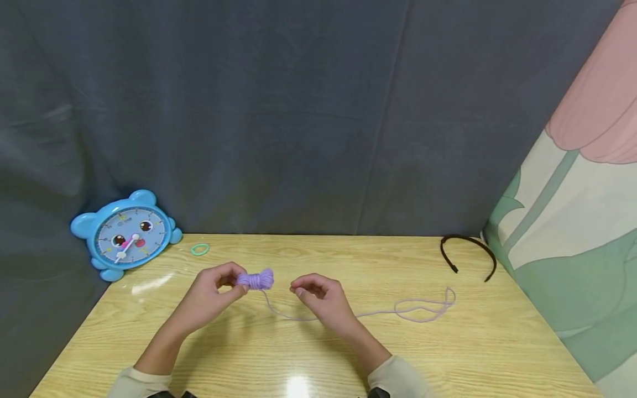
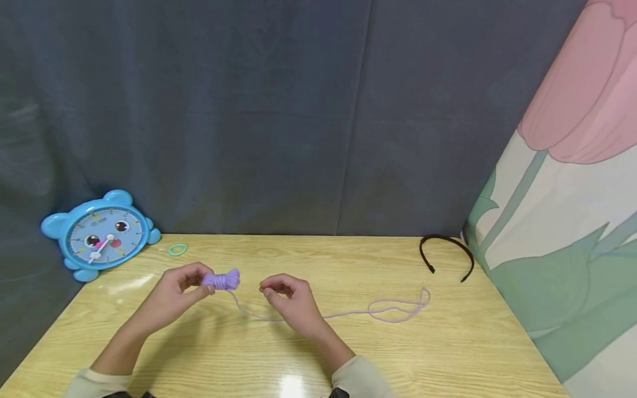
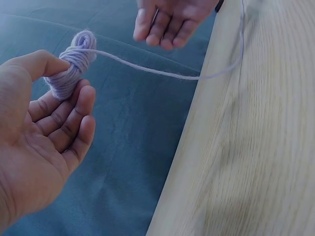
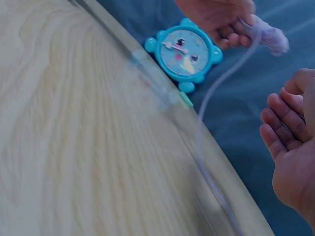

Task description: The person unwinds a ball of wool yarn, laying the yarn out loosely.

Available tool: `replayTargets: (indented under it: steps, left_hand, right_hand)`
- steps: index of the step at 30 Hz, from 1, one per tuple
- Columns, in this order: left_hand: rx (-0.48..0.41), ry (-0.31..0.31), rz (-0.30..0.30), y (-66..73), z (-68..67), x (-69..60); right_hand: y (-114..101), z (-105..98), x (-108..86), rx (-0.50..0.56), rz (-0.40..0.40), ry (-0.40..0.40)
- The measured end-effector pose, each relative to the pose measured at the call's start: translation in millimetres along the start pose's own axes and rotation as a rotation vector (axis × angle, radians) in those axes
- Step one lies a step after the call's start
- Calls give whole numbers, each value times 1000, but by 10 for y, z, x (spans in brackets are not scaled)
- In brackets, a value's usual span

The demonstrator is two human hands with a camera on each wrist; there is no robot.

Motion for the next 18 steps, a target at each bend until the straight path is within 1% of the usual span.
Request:
replayTargets:
  steps: [5, 8, 12, 15, 18]
  left_hand:
    - [-11, -2, 14, -1, 10, 3]
    - [-13, -3, 15, -8, 10, 5]
    - [-14, -10, 16, -13, 13, 4]
    - [-12, -13, 25, -10, 14, 4]
    - [-8, -11, 35, -5, 7, 5]
  right_hand:
    - [22, 243, 59, 30, -19, -71]
    - [39, 353, 82, 45, -15, -92]
    - [55, 477, 87, 63, 24, -116]
    - [51, 558, 49, 72, 57, -170]
    - [18, 602, -14, 70, 60, -227]
Point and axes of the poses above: each hand's wrist, its own x-axis towards the middle knuckle, its own z-axis out of the palm, y = z × x, the point moved 6 cm from there along x, towards the middle knuckle, and after that the axes turned 2 degrees about -y, right-handed, at the moved point
